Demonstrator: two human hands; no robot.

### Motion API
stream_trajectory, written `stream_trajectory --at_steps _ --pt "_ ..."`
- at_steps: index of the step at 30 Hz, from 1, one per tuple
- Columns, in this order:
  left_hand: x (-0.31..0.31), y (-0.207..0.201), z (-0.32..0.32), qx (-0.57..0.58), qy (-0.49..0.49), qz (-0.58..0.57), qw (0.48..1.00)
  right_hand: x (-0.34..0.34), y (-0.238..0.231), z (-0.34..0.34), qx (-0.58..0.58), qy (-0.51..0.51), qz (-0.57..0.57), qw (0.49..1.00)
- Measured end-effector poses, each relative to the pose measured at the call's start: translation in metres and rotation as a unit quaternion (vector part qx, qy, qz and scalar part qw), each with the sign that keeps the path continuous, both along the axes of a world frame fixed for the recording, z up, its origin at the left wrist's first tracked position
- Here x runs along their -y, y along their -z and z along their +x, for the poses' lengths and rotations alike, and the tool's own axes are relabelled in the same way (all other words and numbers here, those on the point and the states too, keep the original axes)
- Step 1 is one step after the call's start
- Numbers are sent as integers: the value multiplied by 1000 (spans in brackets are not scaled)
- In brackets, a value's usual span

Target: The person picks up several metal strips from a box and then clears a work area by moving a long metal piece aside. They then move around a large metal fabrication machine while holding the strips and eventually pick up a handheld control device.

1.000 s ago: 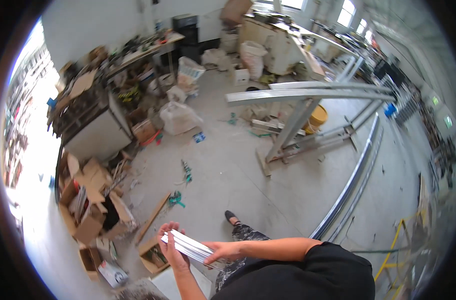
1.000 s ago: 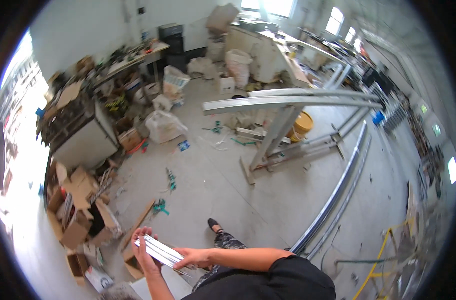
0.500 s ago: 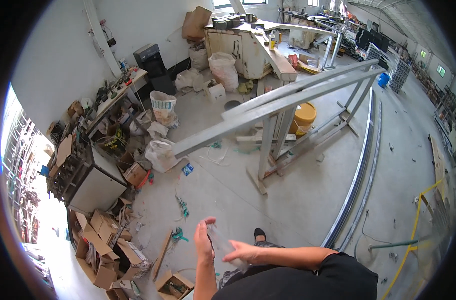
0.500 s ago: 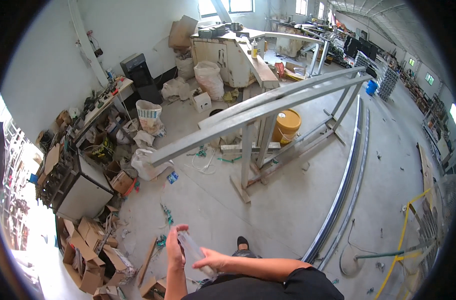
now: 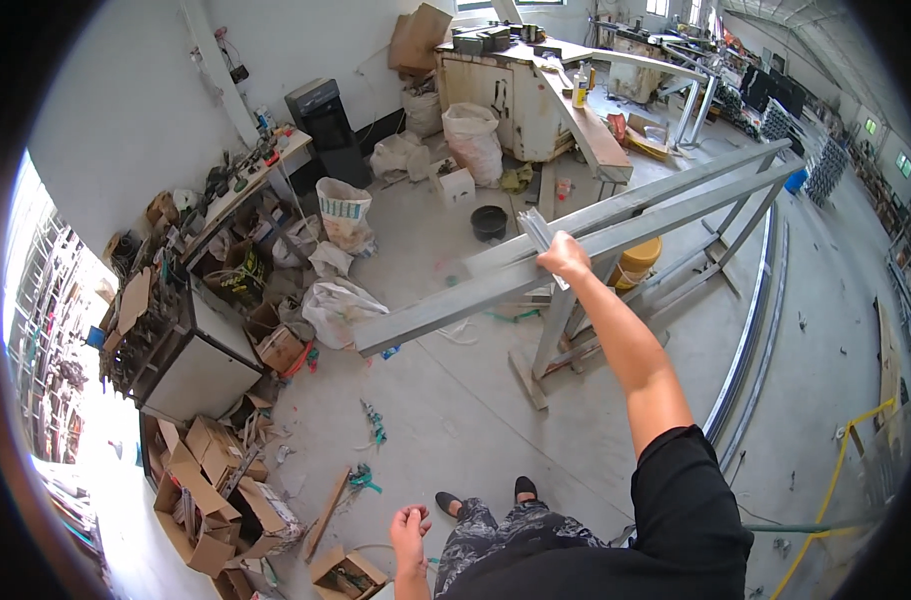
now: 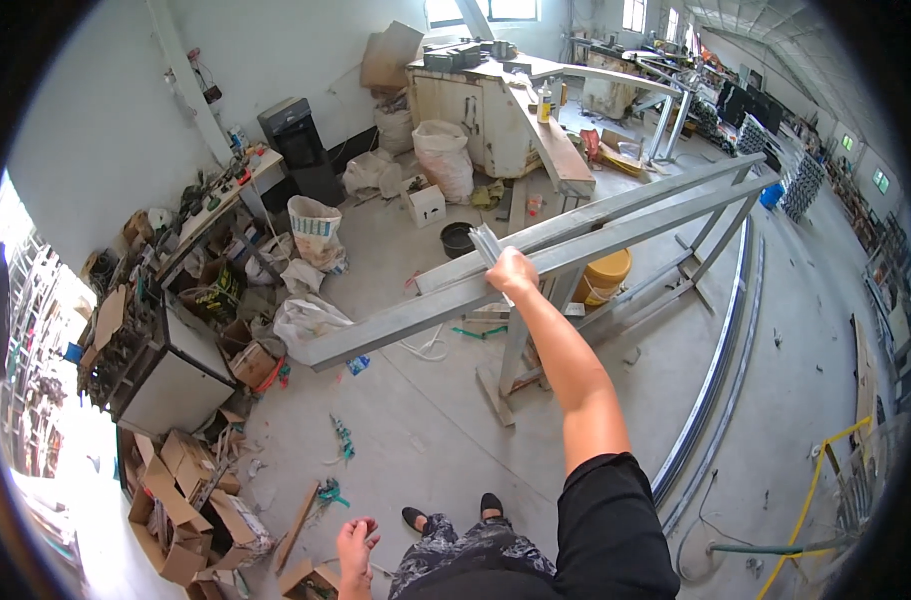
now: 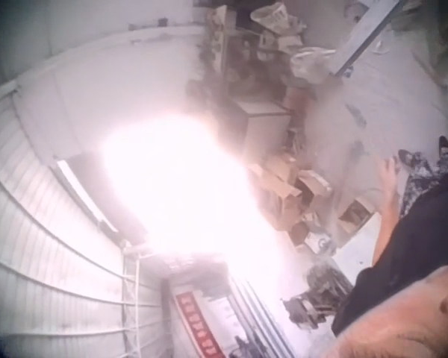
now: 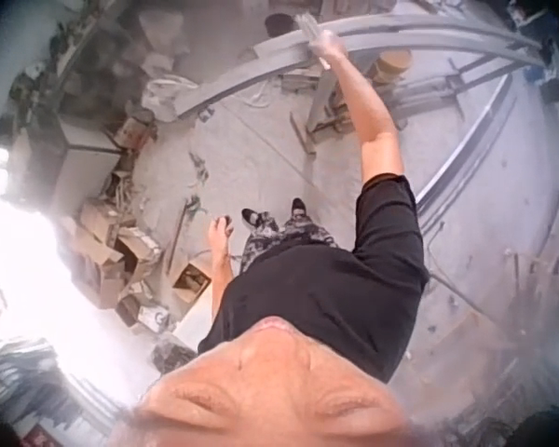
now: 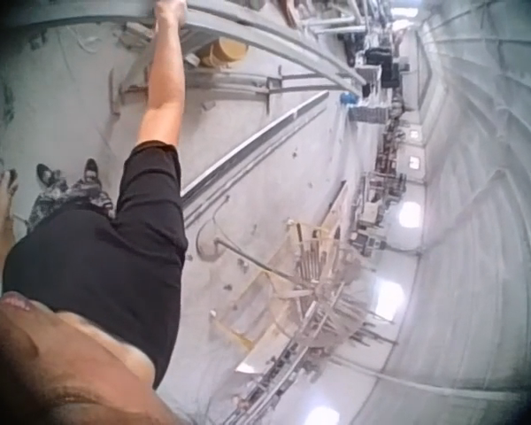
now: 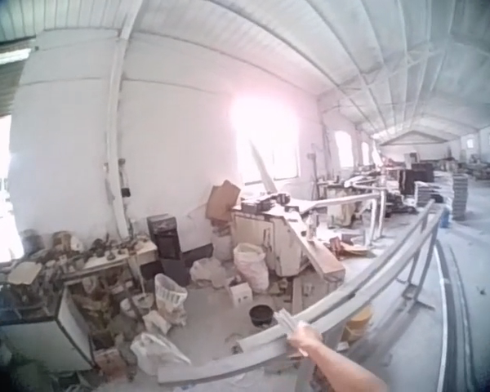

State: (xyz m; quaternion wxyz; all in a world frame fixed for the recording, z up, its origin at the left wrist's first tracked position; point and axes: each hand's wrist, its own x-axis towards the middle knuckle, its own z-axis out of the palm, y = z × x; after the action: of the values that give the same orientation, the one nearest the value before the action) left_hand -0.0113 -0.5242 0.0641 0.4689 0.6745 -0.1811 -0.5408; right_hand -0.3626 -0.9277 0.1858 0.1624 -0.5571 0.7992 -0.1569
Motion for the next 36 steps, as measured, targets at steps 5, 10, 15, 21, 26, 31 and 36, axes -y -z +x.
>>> stream_trajectory --at_steps 5,10,15,21,26,31,36 --pt "0 11 32 -42 -22 22 999 12 6 1 -128 37 22 991" --pt "26 13 50 -59 -4 6 998 2 12 11 -168 67 -23 983" --pt "52 7 43 -78 60 24 995 -7 14 16 -185 58 -43 980" --pt "68 7 17 -95 100 42 990 -11 11 19 -219 33 -20 975" --pt "66 12 2 -109 120 50 986 -11 9 9 -234 8 -52 971" --pt "59 17 -4 -102 92 61 989 -7 0 9 -173 -15 -3 985" --pt "49 26 -8 -98 74 55 991 -7 -3 17 -211 -53 -105 970"
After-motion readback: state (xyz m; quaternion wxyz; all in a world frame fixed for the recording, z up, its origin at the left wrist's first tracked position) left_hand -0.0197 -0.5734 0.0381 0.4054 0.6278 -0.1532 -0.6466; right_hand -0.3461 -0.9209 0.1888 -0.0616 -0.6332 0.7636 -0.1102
